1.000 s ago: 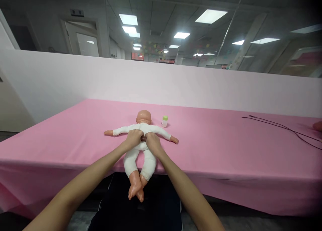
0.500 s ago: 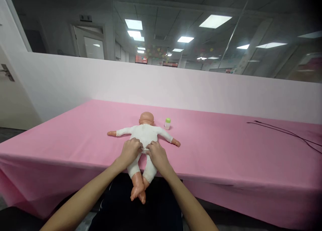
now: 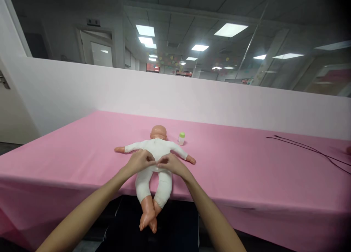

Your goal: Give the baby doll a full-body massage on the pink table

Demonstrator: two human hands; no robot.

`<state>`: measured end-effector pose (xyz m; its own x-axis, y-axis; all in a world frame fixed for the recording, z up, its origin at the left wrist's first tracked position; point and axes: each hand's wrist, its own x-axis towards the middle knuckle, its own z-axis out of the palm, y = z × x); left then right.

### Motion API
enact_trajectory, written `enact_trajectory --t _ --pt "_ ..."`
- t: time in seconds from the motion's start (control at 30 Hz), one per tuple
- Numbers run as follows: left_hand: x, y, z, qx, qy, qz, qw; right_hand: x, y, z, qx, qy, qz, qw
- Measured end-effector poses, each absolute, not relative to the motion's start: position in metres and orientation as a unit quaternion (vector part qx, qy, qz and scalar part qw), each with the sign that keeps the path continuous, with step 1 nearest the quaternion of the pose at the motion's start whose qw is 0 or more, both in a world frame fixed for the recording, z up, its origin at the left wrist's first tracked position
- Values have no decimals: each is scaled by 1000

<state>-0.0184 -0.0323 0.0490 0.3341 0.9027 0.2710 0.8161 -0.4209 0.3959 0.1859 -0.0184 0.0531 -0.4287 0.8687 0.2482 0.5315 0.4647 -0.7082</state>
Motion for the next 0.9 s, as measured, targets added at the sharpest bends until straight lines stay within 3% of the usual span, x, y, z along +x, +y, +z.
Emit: enact_trajectory --t 0.17,0.37,0.6,0.9 --pt "-10 34 75 753 593 284 17 171 34 80 -513 -767 155 352" --pt "-3 85 58 714 674 187 28 155 67 69 -624 -747 85 212" --pt "9 88 34 701 695 158 2 139 77 44 -661 -728 75 164" --pt "9 45 49 749 644 155 6 150 42 48 -607 -775 16 177"
